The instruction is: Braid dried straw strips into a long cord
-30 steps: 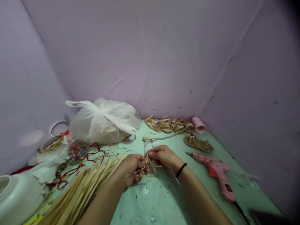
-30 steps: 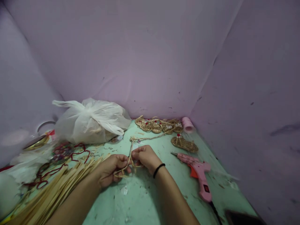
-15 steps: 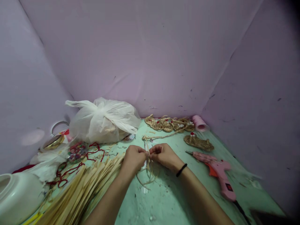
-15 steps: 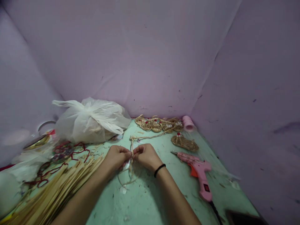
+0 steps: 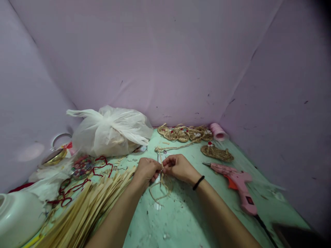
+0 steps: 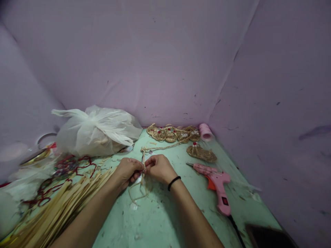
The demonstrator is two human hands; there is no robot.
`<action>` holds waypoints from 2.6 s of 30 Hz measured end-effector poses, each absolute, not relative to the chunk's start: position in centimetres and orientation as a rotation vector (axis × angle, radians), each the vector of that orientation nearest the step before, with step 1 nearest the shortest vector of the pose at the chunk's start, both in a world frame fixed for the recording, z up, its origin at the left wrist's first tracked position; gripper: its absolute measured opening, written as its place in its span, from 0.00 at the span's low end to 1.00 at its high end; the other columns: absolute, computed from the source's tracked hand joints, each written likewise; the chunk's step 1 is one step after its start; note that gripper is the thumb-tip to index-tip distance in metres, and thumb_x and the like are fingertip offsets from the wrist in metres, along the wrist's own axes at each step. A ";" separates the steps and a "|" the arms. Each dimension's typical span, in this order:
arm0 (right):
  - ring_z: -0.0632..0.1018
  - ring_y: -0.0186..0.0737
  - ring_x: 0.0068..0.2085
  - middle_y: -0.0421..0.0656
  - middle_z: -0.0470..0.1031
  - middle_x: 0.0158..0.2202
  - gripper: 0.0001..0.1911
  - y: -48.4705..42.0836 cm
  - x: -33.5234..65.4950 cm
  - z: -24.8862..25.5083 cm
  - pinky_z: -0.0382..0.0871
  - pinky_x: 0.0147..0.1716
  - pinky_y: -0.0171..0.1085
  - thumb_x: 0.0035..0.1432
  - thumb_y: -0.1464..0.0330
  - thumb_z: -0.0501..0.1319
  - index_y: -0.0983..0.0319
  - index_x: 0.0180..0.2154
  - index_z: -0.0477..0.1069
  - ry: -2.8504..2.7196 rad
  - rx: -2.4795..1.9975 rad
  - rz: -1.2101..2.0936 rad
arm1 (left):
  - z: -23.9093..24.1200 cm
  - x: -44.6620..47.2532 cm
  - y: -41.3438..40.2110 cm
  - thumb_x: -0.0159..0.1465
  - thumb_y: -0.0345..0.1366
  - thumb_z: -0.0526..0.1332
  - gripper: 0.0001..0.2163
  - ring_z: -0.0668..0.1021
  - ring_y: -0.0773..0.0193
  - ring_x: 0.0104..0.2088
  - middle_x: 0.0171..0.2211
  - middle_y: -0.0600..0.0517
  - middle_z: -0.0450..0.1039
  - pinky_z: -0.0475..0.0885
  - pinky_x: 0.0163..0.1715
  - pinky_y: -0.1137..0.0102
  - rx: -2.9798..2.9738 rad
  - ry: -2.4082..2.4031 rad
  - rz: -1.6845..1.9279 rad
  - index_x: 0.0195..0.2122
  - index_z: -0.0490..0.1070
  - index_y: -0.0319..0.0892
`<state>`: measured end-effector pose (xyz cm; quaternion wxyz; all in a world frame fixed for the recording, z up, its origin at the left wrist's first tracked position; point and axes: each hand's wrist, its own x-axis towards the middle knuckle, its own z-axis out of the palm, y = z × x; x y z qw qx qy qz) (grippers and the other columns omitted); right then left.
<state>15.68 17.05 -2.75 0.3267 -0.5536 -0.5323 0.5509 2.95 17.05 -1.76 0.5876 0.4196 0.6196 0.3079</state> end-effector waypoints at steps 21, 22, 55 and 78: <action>0.60 0.24 0.13 0.33 0.62 0.11 0.05 16.8 15.8 -2.2 0.51 0.12 0.26 0.39 0.78 0.58 0.67 0.24 0.69 -1.308 -1.448 1.499 | -1.9 2.3 17.2 0.43 0.28 0.56 0.03 0.59 0.75 0.08 0.08 0.56 0.60 0.51 0.08 0.78 1.076 1.296 0.665 0.15 0.66 0.36; 0.60 0.24 0.13 0.34 0.63 0.12 0.05 16.8 15.8 -2.1 0.51 0.12 0.26 0.39 0.78 0.58 0.67 0.24 0.69 -1.309 -1.432 1.518 | -1.9 2.3 17.2 0.43 0.29 0.56 0.03 0.59 0.75 0.09 0.08 0.56 0.60 0.51 0.08 0.78 1.078 1.291 0.662 0.15 0.66 0.36; 0.64 0.27 0.15 0.36 0.66 0.13 0.05 16.7 15.9 -1.8 0.57 0.15 0.27 0.39 0.75 0.58 0.66 0.22 0.71 -1.457 -1.472 1.347 | -2.1 1.7 17.4 0.42 0.30 0.58 0.03 0.59 0.76 0.09 0.09 0.56 0.61 0.51 0.09 0.78 1.095 1.237 0.688 0.17 0.67 0.36; 0.66 0.29 0.17 0.39 0.69 0.14 0.05 17.0 16.1 -2.7 0.57 0.16 0.27 0.38 0.73 0.58 0.66 0.20 0.73 -1.689 -1.493 1.127 | -1.0 2.3 16.9 0.43 0.26 0.56 0.02 0.68 0.70 0.11 0.11 0.49 0.66 0.63 0.12 0.76 0.904 1.255 0.693 0.17 0.66 0.33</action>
